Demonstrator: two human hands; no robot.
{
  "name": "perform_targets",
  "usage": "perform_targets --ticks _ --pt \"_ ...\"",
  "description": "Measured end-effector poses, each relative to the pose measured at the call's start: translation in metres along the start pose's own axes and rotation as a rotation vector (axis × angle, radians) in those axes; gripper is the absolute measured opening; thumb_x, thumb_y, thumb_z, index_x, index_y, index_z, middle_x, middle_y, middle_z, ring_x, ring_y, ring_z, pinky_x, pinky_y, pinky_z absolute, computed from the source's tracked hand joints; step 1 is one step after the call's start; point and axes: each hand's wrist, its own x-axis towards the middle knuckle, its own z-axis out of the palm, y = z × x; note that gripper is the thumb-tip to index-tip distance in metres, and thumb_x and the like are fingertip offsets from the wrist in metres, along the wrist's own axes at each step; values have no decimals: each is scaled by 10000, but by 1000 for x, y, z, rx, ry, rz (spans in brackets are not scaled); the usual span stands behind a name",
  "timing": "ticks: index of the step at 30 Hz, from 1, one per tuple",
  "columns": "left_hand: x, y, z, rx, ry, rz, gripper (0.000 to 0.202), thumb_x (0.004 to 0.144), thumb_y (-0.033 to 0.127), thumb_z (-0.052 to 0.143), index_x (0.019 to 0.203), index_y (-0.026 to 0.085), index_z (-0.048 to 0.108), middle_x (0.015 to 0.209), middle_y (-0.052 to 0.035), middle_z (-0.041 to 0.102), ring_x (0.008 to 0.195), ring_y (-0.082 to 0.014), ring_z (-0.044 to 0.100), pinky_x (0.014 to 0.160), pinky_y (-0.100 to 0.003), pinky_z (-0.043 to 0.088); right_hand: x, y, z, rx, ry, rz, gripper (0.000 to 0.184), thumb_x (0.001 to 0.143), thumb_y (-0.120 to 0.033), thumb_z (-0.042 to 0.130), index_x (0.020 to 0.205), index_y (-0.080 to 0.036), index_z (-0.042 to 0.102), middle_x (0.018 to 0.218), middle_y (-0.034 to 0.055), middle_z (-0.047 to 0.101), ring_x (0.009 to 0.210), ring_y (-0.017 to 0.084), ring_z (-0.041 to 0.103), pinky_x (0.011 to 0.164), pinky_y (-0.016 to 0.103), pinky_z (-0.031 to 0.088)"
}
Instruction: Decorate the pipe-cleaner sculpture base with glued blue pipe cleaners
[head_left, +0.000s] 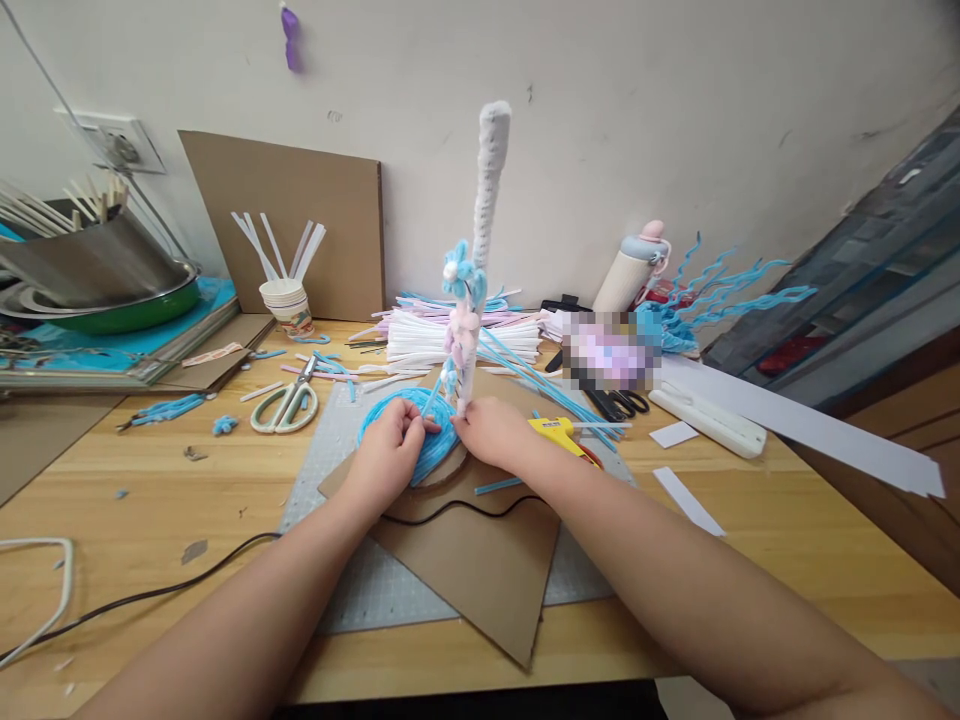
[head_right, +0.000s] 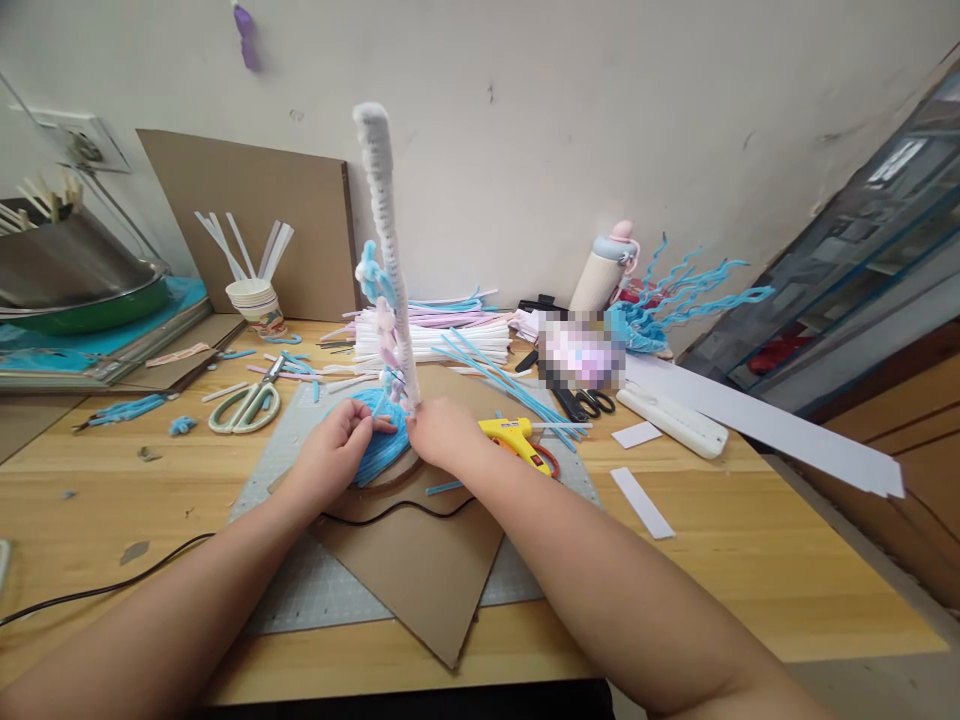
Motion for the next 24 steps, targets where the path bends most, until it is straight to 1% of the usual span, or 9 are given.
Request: perform_targets --ticks 4,9,13,17,20,22,24 --pt "0 -2 0 -2 0 0 144 889 368 428 811 247 438 902 -15 731 860 -224 655 750 -340 436 7 8 2 9 -19 -66 390 968 -348 369 1078 -165 695 1099 134 711 1016 248 661 844 302 470" --pt "0 -3 0 -43 3 14 119 879 343 441 811 245 443 888 -27 731 895 -233 660 778 -350 443 13 14 3 8 -49 -133 360 957 -335 405 1053 -145 696 1155 139 692 1099 242 624 930 296 432" --pt "0 -1 -1 -18 2 12 125 886 345 430 811 245 433 886 -23 731 847 -227 657 754 -343 445 15 17 1 7 -59 -165 362 956 -330 404 1035 -138 701 1156 138 693 1109 239 615 943 295 424" --pt "-1 1 -1 -7 -5 7 128 891 346 424 808 249 425 893 -21 731 846 -223 650 758 -337 443 16 18 1 6 -69 -198 351 951 -327 418 1002 -141 712 1126 132 705 1085 235 624 929 282 427" --pt "-1 1 -1 -12 -4 5 126 886 348 429 807 249 429 902 -21 732 858 -227 654 755 -338 442 15 17 0 5 -61 -198 351 953 -334 420 992 -147 715 1112 132 710 1066 237 632 907 281 434" --pt "-1 0 -1 -1 1 3 128 884 354 431 811 249 437 913 -17 733 846 -227 656 741 -335 441 13 17 -1 9 -52 -188 369 956 -373 417 985 -159 717 1097 126 715 1042 237 642 874 281 444" --pt "0 -1 -1 9 7 1 132 884 360 432 814 249 442 922 -15 734 834 -225 656 735 -335 440 9 18 -5 14 -50 -172 392 938 -456 445 943 -180 723 1034 113 731 962 239 666 804 281 462"
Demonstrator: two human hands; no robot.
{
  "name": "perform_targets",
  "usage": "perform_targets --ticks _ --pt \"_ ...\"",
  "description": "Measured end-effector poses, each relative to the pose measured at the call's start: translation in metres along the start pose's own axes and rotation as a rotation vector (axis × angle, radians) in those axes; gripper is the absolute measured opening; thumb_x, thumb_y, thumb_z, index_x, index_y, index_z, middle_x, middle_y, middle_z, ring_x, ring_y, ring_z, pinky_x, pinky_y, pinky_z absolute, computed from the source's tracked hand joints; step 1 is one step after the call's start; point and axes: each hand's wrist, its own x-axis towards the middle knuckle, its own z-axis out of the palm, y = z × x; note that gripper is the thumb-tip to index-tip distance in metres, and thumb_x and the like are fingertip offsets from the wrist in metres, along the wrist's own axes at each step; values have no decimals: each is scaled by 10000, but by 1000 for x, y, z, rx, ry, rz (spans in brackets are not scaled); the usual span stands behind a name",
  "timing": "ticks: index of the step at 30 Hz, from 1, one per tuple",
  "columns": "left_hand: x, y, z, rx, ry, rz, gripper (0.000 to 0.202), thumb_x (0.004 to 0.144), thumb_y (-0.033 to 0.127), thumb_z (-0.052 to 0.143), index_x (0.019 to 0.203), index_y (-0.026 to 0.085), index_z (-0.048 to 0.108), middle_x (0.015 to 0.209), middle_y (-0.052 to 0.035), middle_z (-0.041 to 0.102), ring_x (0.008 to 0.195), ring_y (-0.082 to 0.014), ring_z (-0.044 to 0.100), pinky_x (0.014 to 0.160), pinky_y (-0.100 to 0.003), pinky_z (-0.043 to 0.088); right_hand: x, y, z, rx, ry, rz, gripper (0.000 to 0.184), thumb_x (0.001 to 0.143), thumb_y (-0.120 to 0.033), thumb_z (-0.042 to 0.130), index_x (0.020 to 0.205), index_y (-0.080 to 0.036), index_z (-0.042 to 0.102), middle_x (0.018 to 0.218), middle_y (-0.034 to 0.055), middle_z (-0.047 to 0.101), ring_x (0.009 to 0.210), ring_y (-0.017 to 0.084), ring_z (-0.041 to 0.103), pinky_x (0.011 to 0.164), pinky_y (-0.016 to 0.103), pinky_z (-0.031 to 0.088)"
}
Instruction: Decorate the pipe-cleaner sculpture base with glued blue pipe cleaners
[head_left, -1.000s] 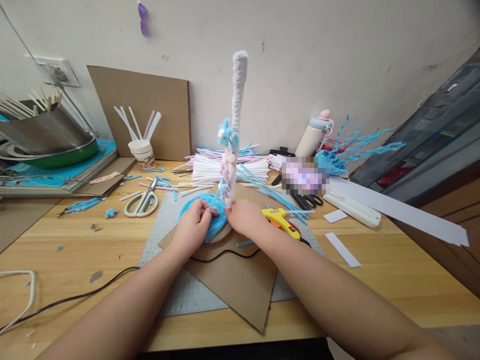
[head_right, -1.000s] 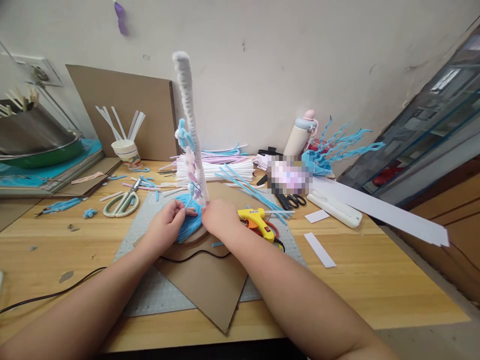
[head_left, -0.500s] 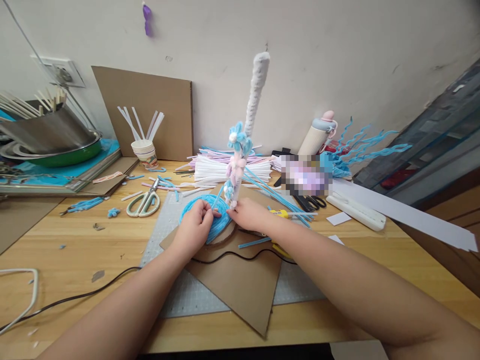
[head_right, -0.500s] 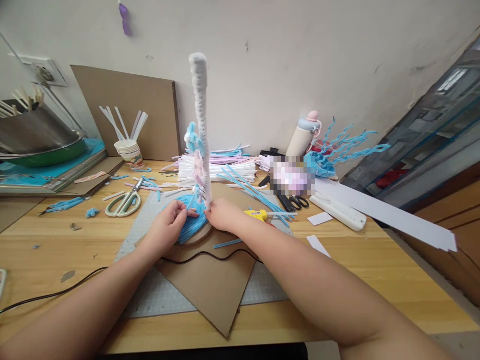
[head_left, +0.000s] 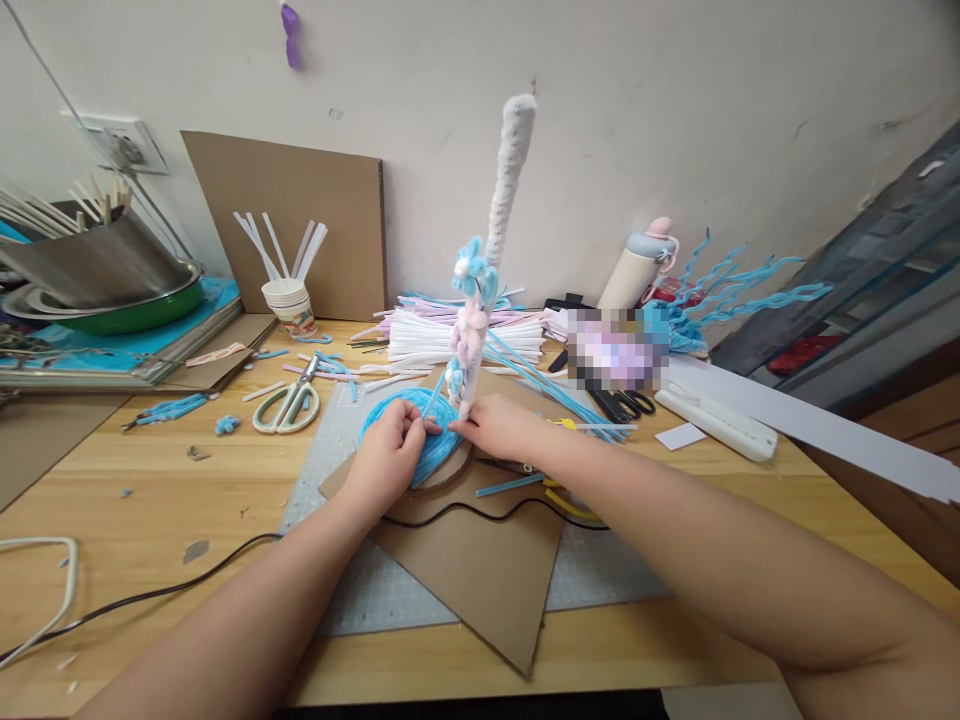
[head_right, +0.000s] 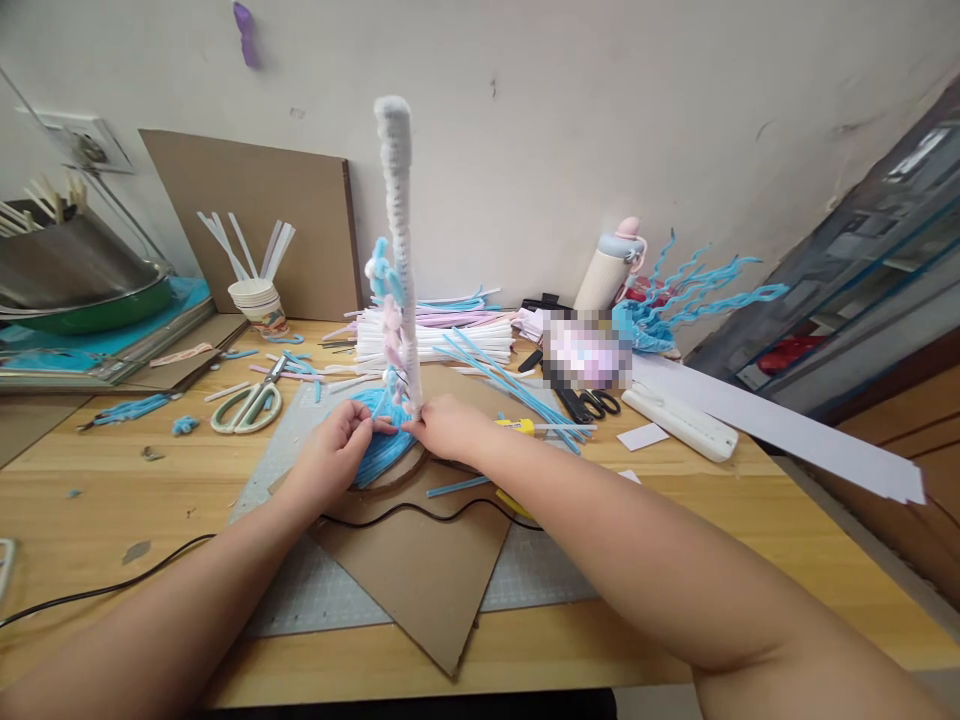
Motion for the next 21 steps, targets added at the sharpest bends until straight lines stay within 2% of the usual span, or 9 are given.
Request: perform_targets --ticks 3,5,9,12,14,17,21 --pt "1 -2 1 -14 1 -3 136 887 357 435 810 245 438 925 -18 734 868 -224 656 764 -341 440 -10 3 -8 -1 13 49 411 850 -552 560 802 -177 721 847 112 740 783 250 680 673 293 463" --pt "1 -2 1 -34 0 -3 140 889 355 438 804 244 434 923 -20 735 910 -225 655 782 -343 438 -17 4 -12 2 52 79 370 810 -525 627 744 -170 707 771 110 728 733 248 669 637 294 447" --pt "0 1 1 -35 -5 -21 148 884 363 442 794 246 426 912 -14 742 842 -226 658 718 -335 433 -26 4 -14 70 172 79 158 872 -287 575 918 -201 699 908 54 739 820 189 667 675 252 437" --pt "-1 3 0 -21 -4 -37 145 881 361 446 795 247 427 915 -12 745 792 -224 656 689 -334 425 -28 2 -15 125 260 81 232 901 -166 483 1028 -204 673 1003 35 733 893 156 661 731 232 438" --pt "0 2 0 -33 -6 -26 145 885 358 448 795 246 428 911 -14 745 841 -230 661 715 -337 429 -29 1 -17 146 313 97 227 914 -175 464 1020 -194 665 982 41 731 882 158 656 736 240 438" --pt "1 -2 1 -60 -11 -15 150 885 365 458 796 247 428 898 -14 743 918 -240 660 757 -343 434 -33 2 -20 176 402 116 159 906 -206 492 913 -190 650 891 40 719 810 163 639 709 254 428" --pt "1 -4 1 -111 -4 -25 152 872 380 468 815 244 431 881 -17 741 888 -233 660 754 -339 435 -43 12 -22 219 504 190 93 842 -244 576 760 -200 584 694 0 643 643 146 575 590 247 369"
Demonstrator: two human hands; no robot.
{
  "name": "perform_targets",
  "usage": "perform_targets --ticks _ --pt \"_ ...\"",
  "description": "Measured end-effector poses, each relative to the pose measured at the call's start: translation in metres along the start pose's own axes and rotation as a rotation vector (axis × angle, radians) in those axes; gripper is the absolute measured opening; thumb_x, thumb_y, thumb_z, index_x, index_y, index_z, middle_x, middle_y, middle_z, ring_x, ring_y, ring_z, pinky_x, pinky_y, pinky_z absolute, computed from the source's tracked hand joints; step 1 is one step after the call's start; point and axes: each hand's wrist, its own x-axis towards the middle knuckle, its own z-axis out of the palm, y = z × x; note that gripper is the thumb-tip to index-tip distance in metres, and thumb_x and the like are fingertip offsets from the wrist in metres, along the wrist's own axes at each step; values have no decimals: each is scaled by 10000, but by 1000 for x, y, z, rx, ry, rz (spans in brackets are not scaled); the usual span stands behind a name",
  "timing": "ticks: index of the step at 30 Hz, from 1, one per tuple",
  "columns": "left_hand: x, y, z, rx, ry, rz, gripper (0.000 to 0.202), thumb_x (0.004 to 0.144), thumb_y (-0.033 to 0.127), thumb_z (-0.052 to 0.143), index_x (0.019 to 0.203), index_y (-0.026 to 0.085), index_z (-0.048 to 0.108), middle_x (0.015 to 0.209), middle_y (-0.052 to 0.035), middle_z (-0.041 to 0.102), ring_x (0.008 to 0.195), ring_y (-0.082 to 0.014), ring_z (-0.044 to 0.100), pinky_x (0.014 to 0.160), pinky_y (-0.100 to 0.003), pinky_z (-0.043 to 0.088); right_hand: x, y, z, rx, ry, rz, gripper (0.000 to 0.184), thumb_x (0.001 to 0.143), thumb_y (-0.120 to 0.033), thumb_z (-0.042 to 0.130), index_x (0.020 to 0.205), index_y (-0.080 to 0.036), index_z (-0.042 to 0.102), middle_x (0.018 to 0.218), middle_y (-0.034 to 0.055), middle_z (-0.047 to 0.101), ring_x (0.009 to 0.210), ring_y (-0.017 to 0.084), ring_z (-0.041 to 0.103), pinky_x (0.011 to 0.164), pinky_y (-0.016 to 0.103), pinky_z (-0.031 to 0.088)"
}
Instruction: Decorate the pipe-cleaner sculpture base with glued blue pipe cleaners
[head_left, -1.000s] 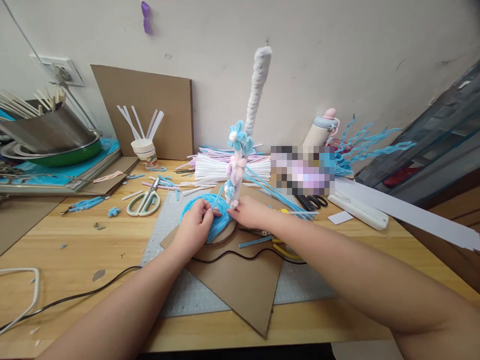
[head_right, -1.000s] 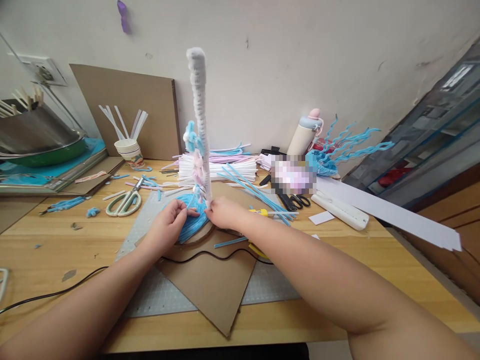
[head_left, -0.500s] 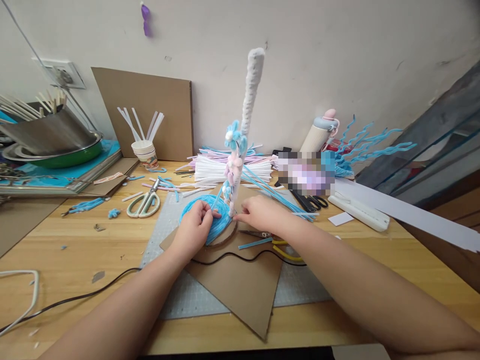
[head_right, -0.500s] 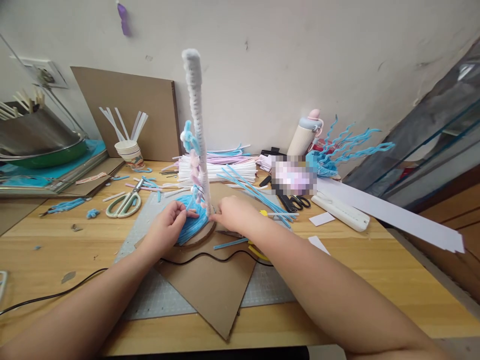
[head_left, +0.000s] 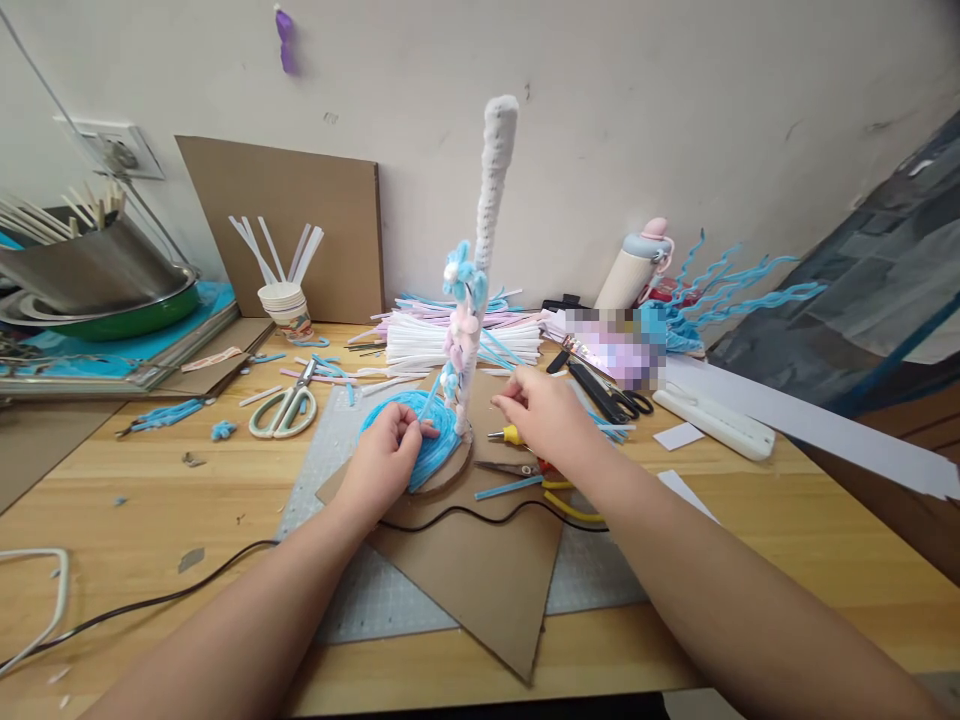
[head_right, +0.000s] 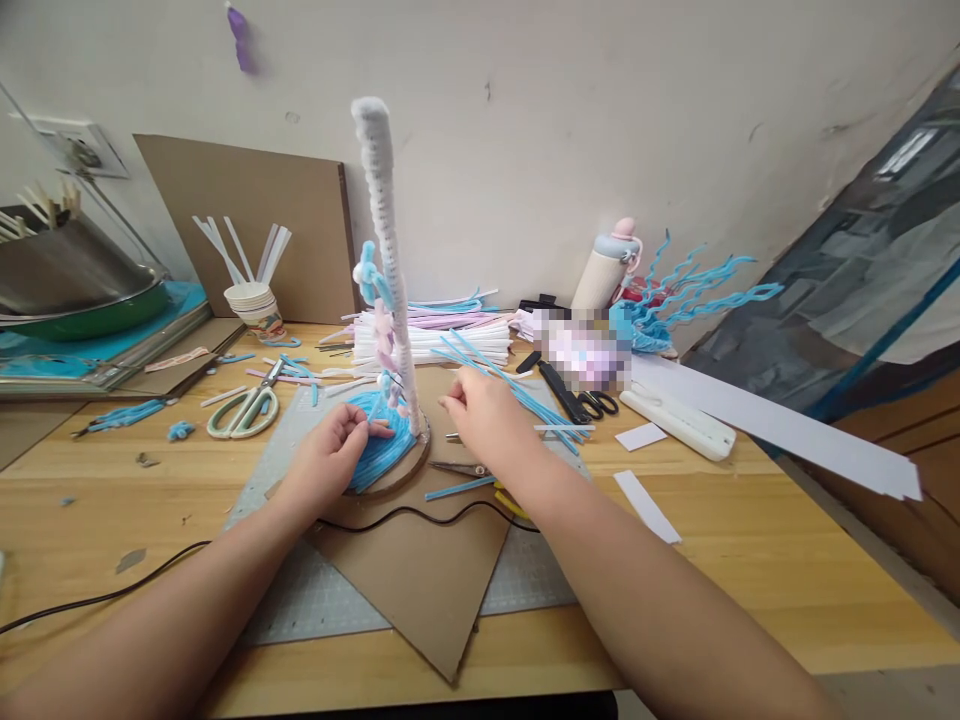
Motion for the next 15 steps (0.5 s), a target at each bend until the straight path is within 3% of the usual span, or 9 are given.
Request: perform_targets --ticks 4,7,12,15 --pt "-1 4 -1 -112 53 -43 169 840 389 484 807 239 414 807 -15 734 833 -225 664 757 -335 440 -2 19 -9 -118 46 91 280 813 -396 604 632 -212 495 581 -22 540 570 139 484 527 251 284" --pt "-1 6 -2 -218 112 -54 169 818 373 510 803 236 412 748 -3 724 871 -218 670 840 -343 442 -7 33 -19 -206 -72 90 435 845 -526 525 556 -209 458 549 -7 519 543 142 455 502 263 234" --pt "0 1 -3 -364 206 -69 183 813 378 551 827 229 445 726 -1 721 885 -211 669 888 -360 450 -32 43 -41 -157 -319 -1 239 852 -372 540 679 -223 611 737 1 648 659 146 564 543 249 296" --pt "2 -3 -4 -453 221 -78 199 809 380 576 803 221 456 705 -4 713 889 -203 660 896 -359 453 -43 47 -45 -230 -292 -42 198 857 -359 529 748 -237 639 880 11 678 781 175 605 583 263 319"
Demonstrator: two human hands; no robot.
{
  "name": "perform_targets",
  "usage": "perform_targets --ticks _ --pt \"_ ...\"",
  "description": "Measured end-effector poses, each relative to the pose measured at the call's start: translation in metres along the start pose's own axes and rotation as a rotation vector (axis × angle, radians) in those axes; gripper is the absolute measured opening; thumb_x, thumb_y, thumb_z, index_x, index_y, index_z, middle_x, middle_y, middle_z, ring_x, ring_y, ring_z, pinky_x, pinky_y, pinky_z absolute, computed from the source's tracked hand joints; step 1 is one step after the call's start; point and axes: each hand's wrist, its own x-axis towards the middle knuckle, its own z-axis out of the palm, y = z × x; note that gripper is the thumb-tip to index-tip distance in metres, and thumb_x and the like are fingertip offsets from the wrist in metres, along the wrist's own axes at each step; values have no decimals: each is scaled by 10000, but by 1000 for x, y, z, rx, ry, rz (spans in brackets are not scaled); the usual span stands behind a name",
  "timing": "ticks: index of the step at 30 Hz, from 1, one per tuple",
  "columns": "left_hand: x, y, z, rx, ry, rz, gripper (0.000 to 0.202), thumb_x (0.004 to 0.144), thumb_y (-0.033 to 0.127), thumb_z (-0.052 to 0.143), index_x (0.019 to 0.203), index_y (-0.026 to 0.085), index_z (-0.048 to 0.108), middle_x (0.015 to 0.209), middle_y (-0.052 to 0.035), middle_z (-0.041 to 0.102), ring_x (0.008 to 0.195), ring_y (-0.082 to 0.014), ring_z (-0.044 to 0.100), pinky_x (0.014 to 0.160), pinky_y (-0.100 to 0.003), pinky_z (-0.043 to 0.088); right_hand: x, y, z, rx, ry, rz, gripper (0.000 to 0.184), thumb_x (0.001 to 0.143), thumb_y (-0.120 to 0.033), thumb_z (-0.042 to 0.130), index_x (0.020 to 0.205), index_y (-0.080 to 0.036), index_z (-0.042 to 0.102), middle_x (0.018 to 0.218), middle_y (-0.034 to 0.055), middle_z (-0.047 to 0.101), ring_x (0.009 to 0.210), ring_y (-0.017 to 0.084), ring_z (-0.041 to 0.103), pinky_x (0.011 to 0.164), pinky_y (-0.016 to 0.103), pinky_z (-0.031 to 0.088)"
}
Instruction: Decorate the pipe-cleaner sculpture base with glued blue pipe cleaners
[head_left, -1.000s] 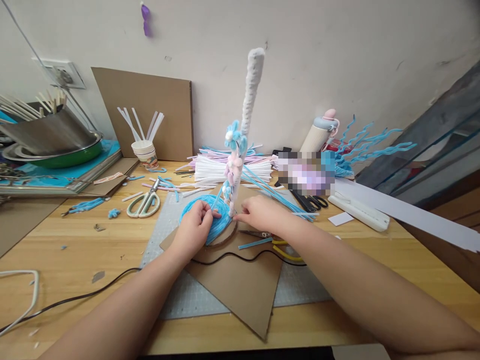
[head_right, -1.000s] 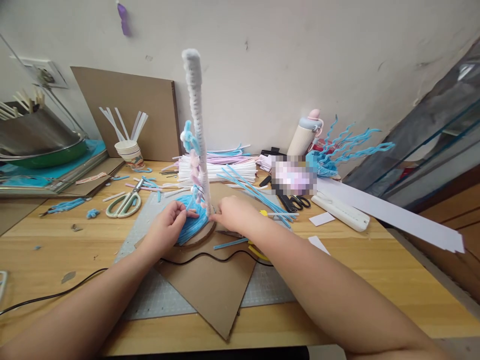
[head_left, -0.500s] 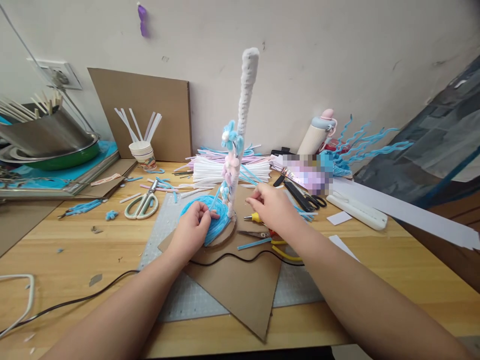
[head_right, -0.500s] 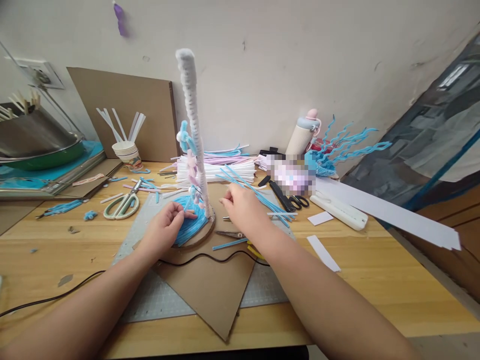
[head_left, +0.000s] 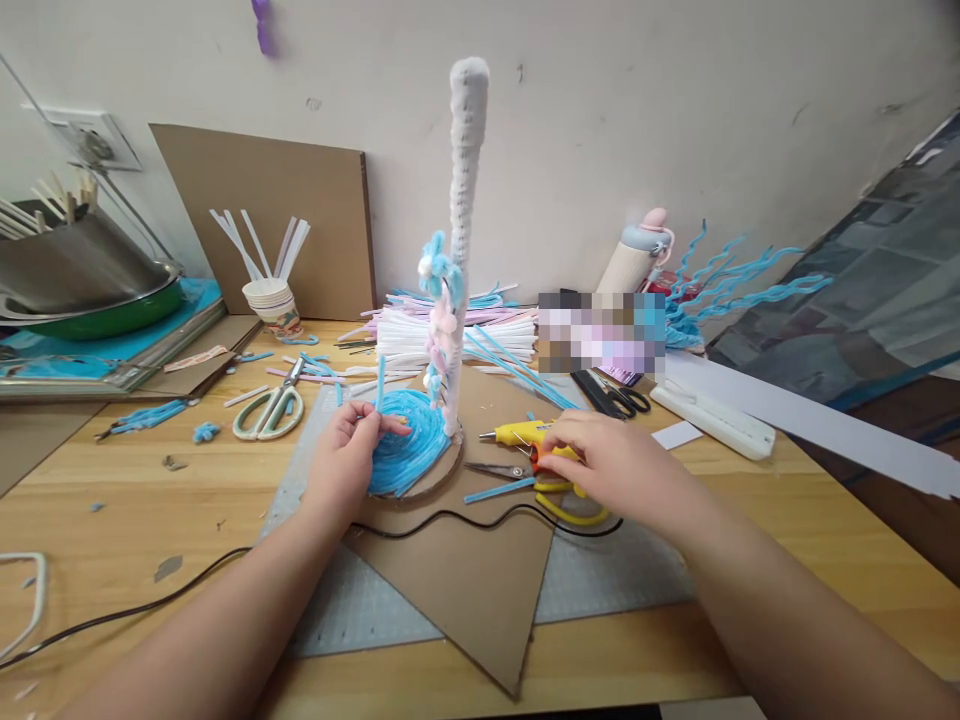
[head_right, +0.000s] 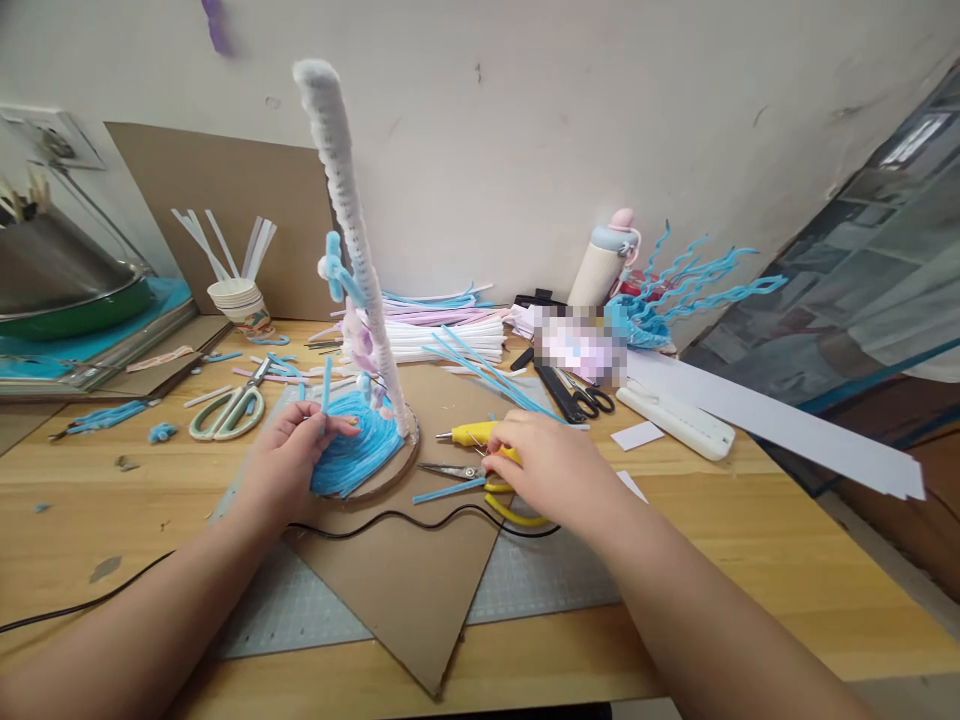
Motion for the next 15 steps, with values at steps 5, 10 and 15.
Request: perform_targets --ticks 5,10,15 --pt "-1 2 -1 -124 -2 -22 205 795 359 605 826 214 464 662 7 697 805 -177 660 877 -345 469 7 11 15 -172 -140 276 407 783 -615 520 741 -219 602 801 64 688 697 245 619 506 288 275" --pt "-4 6 -4 -112 -45 5 191 798 347 585 803 216 446 659 4 696 741 -172 648 800 -313 471 16 25 19 -18 -161 301 214 730 -409 582 796 -207 607 893 92 700 768 260 642 518 285 327" --pt "-5 21 -17 195 40 120 177 767 353 615 783 207 516 700 24 636 703 -141 582 688 -243 452 9 35 4 691 -123 387 193 690 -248 579 860 -160 608 707 77 692 650 220 664 551 287 451"
